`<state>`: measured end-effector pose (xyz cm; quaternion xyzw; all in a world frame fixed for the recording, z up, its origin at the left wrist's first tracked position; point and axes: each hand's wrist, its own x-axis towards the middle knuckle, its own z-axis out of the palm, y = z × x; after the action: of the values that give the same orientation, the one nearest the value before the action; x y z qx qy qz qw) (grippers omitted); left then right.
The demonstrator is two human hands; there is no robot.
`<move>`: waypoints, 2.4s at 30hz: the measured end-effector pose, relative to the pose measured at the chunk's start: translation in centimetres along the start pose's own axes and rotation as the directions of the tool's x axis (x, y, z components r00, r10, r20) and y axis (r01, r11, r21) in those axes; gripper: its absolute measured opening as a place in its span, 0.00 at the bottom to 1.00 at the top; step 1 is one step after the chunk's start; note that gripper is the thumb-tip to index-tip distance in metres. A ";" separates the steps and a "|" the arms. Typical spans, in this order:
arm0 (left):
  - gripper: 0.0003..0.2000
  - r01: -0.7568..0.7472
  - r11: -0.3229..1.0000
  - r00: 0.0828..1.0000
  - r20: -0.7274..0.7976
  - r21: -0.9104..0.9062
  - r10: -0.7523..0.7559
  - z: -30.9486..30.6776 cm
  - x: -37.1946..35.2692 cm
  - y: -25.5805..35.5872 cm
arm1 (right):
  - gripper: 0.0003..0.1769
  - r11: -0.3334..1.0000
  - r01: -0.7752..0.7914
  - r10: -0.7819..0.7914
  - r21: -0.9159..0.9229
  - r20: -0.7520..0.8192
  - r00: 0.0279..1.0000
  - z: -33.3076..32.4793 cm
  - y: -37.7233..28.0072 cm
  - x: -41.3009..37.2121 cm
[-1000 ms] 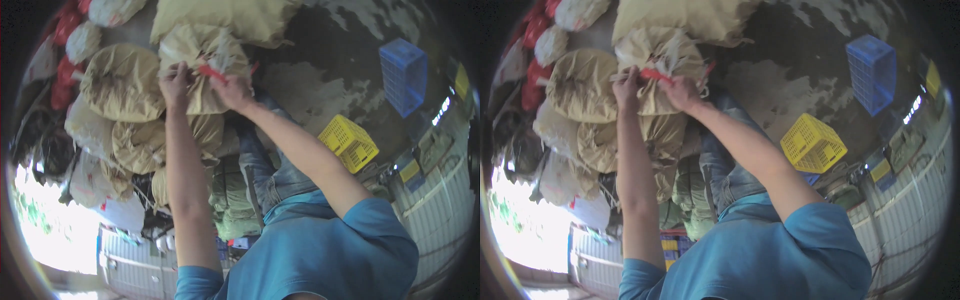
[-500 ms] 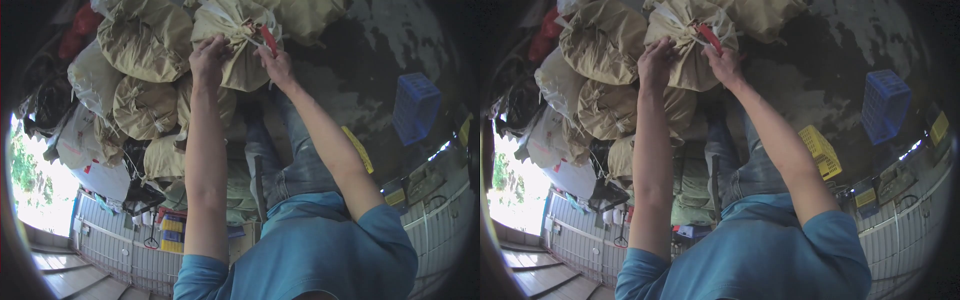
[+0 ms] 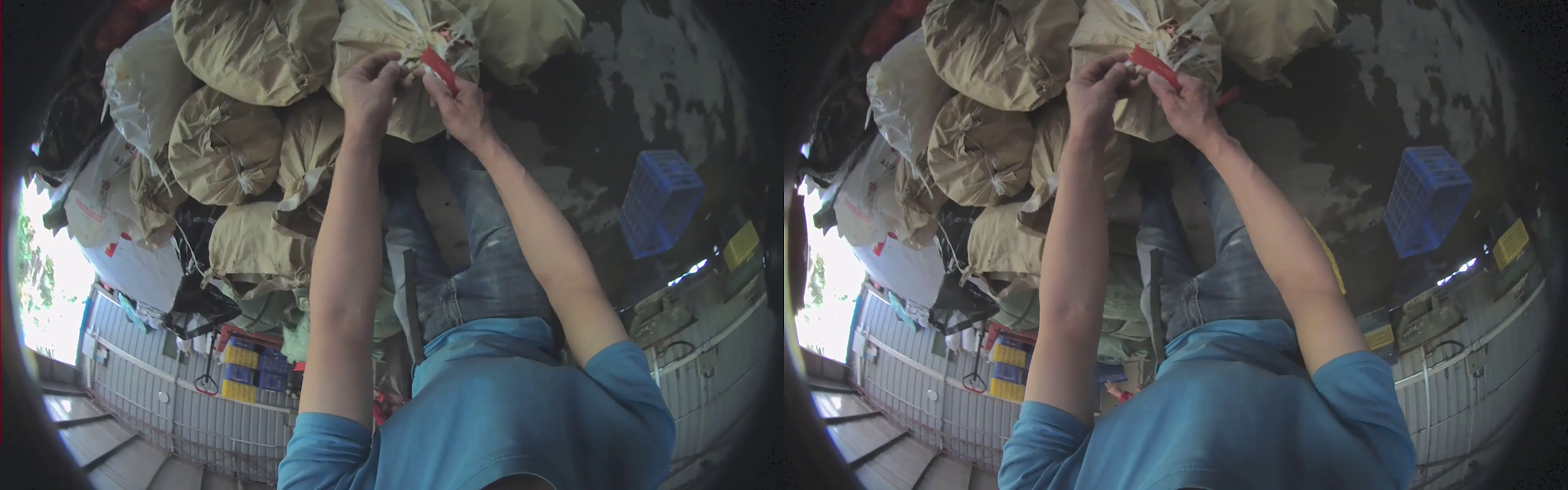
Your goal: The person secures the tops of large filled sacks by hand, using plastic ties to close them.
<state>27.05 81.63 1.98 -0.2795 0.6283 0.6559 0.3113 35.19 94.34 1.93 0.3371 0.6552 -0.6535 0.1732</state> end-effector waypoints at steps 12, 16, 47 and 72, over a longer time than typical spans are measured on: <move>0.10 0.069 0.956 0.997 0.017 0.284 -0.077 -1.0 0.1 -1.5 | 0.15 0.957 0.160 -0.003 0.241 -0.545 0.839 -3.4 -2.9 0.6; 0.08 -0.186 0.915 0.971 -0.074 0.357 0.227 0.8 -0.3 -5.8 | 0.14 0.923 0.101 -0.250 -0.370 -0.379 0.891 -8.3 -2.2 5.8; 0.12 0.175 0.983 0.931 -0.315 -0.059 -0.184 -4.4 -33.2 -19.5 | 0.22 0.681 -0.003 -0.022 -0.732 -0.024 0.999 -1.5 -4.7 8.4; 0.12 0.063 0.995 0.941 -0.327 -0.076 -0.085 3.9 -19.6 -5.7 | 0.24 0.878 0.097 -0.017 -0.469 0.172 0.985 -3.9 -5.3 9.3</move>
<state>44.18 84.51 13.30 -0.4185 0.6390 0.6079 0.2169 25.81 100.56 -0.01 0.2102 0.7889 -0.5027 0.2842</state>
